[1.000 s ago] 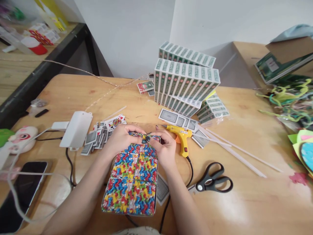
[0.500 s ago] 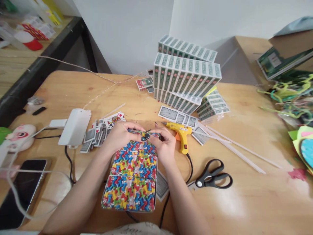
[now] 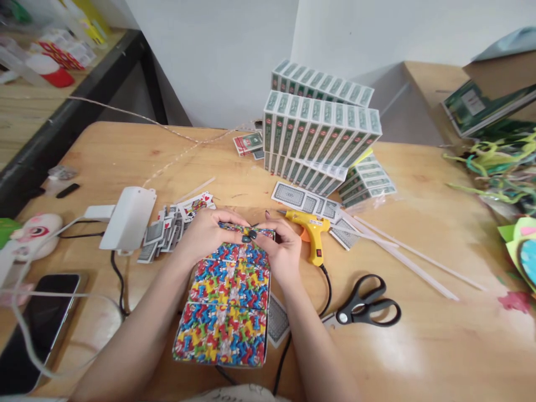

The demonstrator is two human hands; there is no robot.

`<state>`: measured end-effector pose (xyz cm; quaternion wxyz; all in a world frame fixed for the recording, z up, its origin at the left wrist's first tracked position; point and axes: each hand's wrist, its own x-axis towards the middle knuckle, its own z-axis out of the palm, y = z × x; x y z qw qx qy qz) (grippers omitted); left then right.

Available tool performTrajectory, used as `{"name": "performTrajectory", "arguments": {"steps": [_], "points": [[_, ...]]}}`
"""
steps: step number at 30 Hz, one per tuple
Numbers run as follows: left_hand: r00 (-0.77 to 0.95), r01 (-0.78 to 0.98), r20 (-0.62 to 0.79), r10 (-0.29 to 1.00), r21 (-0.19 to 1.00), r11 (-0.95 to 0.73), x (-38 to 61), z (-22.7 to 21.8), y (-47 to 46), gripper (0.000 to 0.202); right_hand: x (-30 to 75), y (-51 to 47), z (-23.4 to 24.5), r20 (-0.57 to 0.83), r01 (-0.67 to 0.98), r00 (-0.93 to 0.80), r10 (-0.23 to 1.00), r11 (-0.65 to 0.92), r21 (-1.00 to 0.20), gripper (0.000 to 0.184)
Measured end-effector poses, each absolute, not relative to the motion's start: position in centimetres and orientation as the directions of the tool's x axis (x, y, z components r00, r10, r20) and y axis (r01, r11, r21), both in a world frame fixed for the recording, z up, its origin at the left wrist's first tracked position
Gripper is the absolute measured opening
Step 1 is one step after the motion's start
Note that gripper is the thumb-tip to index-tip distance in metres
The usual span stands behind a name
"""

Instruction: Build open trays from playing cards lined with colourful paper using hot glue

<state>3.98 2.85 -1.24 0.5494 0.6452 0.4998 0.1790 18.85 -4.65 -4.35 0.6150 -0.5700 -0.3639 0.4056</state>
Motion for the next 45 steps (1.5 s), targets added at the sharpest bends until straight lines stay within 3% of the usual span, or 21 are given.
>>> {"name": "performTrajectory", "arguments": {"steps": [8, 16, 26, 45], "points": [[0.468, 0.462, -0.292, 0.834, 0.885, 0.051, 3.8, -1.2, 3.0, 0.023, 18.8, -4.7, -4.4, -0.013, -0.088, 0.397, 0.918, 0.024, -0.996, 0.013], [0.620, 0.404, -0.151, 0.770, 0.903, -0.148, 2.8, -0.4, 3.2, 0.021, 18.7, -4.7, -4.2, -0.034, -0.086, 0.416, 0.909, 0.002, -0.996, 0.012], [0.660, 0.317, -0.139, 0.738, 0.943, -0.106, 2.8, -0.1, 3.6, 0.027, 18.5, -4.7, -4.1, -0.041, -0.103, 0.421, 0.906, 0.003, -0.995, 0.012], [0.630, 0.365, -0.109, 0.769, 0.916, -0.169, 3.0, -0.5, 3.2, 0.023, 18.4, -4.7, -4.1, -0.045, -0.106, 0.427, 0.903, 0.001, -0.994, 0.012]]}}
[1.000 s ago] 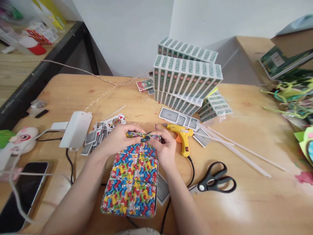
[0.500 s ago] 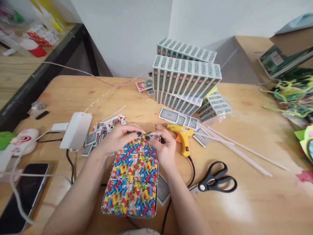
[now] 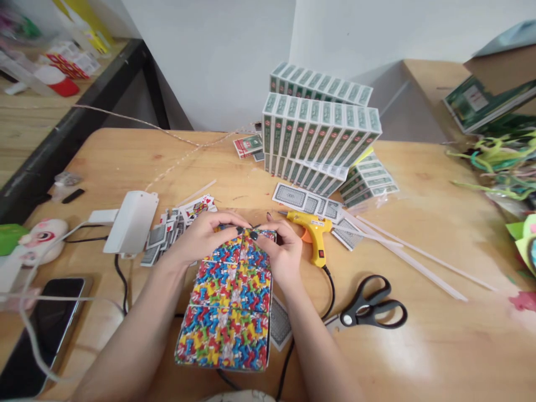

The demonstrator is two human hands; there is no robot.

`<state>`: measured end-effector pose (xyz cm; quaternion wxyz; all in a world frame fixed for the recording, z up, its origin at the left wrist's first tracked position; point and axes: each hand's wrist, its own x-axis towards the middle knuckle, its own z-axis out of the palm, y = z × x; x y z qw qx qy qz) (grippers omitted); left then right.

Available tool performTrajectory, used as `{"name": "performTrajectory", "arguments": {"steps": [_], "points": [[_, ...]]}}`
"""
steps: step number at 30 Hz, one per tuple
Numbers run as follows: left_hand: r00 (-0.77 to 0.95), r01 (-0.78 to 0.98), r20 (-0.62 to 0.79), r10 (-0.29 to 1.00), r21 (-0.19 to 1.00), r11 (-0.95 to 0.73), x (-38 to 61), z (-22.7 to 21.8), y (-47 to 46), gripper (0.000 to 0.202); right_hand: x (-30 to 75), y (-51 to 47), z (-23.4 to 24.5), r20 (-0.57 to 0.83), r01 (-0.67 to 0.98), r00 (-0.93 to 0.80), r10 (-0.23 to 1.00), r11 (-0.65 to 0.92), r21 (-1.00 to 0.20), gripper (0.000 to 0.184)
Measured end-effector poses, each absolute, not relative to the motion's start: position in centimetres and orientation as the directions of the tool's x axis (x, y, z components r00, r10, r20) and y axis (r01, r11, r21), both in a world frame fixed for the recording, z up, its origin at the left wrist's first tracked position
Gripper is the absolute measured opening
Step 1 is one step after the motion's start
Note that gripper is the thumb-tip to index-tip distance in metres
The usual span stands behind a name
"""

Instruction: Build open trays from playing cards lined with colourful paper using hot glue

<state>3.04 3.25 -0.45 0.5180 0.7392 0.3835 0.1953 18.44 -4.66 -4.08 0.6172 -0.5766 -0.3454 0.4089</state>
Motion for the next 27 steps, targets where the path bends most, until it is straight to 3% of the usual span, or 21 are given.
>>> {"name": "performTrajectory", "arguments": {"steps": [27], "points": [[0.620, 0.384, -0.131, 0.774, 0.910, -0.154, 3.10, -0.34, 3.19, 0.023, 18.36, -4.64, -3.90, -0.062, -0.105, 0.444, 0.894, -0.017, -0.994, 0.010]]}}
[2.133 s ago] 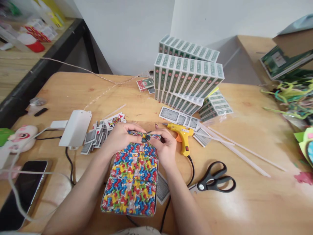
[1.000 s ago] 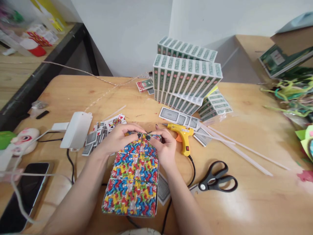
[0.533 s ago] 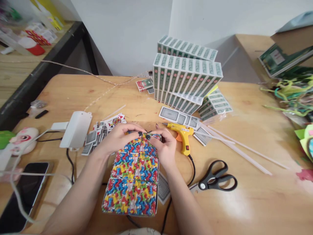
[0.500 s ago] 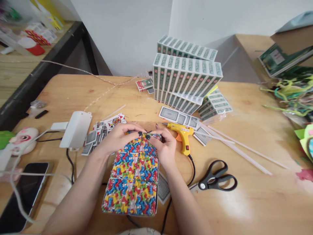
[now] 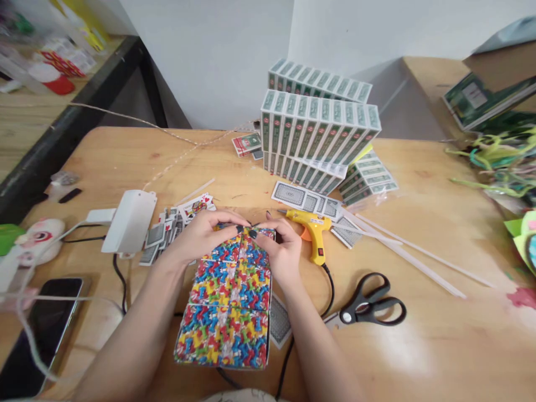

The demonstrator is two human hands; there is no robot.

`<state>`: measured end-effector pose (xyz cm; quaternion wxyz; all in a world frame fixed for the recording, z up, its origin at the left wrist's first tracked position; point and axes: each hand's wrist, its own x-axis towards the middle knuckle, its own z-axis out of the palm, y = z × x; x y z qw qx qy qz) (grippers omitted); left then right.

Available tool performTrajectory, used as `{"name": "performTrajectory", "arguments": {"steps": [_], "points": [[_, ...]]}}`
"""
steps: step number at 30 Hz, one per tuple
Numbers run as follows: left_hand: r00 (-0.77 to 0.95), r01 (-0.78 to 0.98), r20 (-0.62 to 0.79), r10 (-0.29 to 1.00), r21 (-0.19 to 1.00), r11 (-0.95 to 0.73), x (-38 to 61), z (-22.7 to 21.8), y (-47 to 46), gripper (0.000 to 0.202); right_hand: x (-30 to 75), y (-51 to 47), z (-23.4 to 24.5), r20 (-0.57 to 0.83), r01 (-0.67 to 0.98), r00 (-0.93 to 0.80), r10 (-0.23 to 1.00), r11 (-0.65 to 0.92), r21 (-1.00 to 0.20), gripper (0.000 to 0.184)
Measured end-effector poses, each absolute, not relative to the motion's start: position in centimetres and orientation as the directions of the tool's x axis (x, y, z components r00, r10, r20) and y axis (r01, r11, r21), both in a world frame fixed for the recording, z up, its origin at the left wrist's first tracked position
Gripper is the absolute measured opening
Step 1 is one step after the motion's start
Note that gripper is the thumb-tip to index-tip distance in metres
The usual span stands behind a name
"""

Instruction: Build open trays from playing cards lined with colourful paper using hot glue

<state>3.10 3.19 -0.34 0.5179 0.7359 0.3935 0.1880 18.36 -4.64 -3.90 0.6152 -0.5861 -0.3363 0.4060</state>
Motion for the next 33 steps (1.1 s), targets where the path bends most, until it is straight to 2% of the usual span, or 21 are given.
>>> {"name": "performTrajectory", "arguments": {"steps": [15, 33], "points": [[0.603, 0.420, -0.170, 0.779, 0.898, -0.129, 3.14, -0.25, 3.11, 0.024, 18.39, -4.62, -3.96, -0.074, -0.128, 0.446, 0.892, -0.018, -0.992, 0.012], [0.602, 0.409, -0.149, 0.784, 0.901, -0.142, 3.22, -0.44, 3.23, 0.022, 18.39, -4.60, -4.05, -0.071, -0.145, 0.441, 0.895, -0.007, -0.989, 0.013]]}}
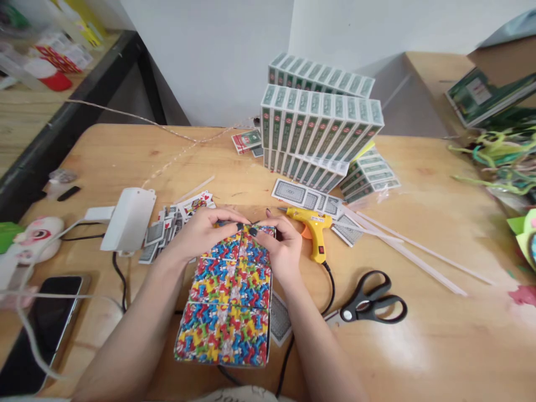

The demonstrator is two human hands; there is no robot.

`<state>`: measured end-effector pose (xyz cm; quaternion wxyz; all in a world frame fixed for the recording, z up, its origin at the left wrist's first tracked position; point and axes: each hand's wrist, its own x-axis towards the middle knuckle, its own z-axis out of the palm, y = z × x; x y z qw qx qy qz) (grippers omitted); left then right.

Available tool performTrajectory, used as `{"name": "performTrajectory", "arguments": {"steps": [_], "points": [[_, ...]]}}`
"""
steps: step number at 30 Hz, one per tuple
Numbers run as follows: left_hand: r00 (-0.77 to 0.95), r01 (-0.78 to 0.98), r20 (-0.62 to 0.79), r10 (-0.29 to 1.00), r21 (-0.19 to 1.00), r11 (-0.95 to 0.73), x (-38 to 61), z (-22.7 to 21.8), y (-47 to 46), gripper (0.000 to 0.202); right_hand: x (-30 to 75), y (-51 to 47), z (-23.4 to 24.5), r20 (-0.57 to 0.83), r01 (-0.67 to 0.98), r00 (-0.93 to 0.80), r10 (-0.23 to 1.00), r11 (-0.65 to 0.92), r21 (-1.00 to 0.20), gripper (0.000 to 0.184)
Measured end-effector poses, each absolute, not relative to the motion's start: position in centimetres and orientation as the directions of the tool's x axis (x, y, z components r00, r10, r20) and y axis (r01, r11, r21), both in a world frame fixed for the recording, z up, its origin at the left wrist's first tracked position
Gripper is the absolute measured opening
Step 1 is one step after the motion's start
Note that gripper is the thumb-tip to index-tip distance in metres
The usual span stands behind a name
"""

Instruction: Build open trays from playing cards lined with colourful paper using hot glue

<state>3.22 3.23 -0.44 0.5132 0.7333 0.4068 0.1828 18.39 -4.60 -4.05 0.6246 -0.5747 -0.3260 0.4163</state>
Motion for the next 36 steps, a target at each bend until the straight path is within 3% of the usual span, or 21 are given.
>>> {"name": "performTrajectory", "arguments": {"steps": [36], "points": [[0.585, 0.398, -0.152, 0.797, 0.910, -0.119, 3.27, -0.51, 3.20, 0.021, 18.38, -4.59, -4.01, -0.067, -0.136, 0.445, 0.893, -0.007, -0.991, 0.011]]}}
